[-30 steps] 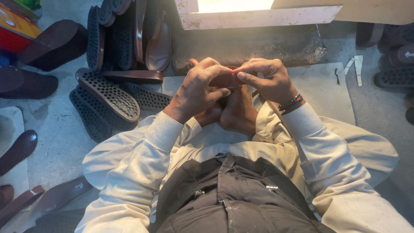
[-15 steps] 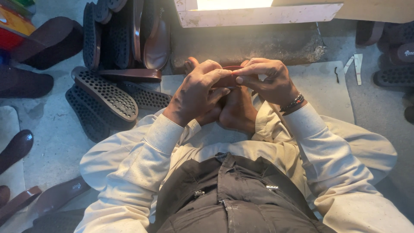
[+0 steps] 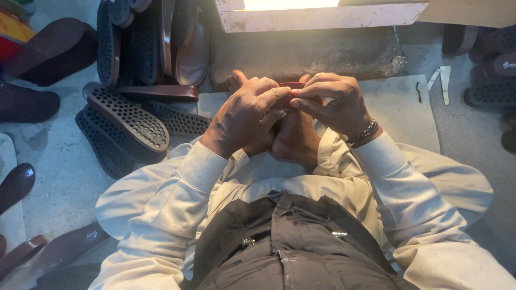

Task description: Assembling a red sandal by fitting the upper material onto the sole and securing it with a hammer.

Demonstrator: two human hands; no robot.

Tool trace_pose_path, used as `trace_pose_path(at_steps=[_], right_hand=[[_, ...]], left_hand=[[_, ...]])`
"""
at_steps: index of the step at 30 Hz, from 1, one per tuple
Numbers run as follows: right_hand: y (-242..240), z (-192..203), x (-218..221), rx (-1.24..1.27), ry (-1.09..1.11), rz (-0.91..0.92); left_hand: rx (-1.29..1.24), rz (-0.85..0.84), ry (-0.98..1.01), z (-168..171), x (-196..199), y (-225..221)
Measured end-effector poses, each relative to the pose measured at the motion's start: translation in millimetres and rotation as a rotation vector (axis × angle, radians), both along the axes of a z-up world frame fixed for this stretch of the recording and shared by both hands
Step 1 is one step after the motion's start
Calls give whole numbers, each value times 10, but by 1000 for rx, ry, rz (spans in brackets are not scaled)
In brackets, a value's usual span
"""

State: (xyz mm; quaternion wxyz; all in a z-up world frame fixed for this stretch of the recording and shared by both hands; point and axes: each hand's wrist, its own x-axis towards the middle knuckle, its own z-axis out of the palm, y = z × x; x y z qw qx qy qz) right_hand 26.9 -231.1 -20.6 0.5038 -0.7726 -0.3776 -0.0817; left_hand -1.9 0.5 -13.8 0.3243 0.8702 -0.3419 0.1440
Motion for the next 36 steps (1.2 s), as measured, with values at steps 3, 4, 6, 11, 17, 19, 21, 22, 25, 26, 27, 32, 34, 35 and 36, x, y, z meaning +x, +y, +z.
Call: trace_pose_path(at_steps=[3,4,6,11,17,19,21,22,25,26,27,32,34,35,36], right_hand=[[-4,-28,-9,12,13,3],[-5,-20,-5,12,14,2],[-10,-5,1,-5,3,3],[-6,11,29,-44,-67,15],[103,274,-1,-172,-178,-1],[108,310,1,-176,-169,-17],[83,305,-14,-95,70,48],[65,249,21,-92,68,44],[28,132,1,-69,221,59],[35,152,-28,-91,249,60],[45,185,-33,-112,271,59],[-19,-257,-506,149,395,-504],[-2,-402,-708,303,602,-751],[32,-335,-762,390,924,-612],[61,-265,-815,475,1237,-451]], left_hand=[[14,-11,-7,-20,11,17],[13,-11,-5,-13,16,15],[-2,-31,-19,0,27,8],[-13,-28,-19,12,27,-2],[11,-5,-38,29,23,1],[31,5,-45,39,0,-7],[31,15,-18,36,-66,-32],[34,11,-21,-5,-65,-47],[11,26,32,-94,-165,-79],[9,19,48,-77,-203,-74],[8,11,57,-46,-213,-63],[-59,36,65,-30,-302,-27],[-59,27,82,-61,-368,-35],[-49,37,75,-67,-375,-59],[-39,46,67,-72,-383,-89]])
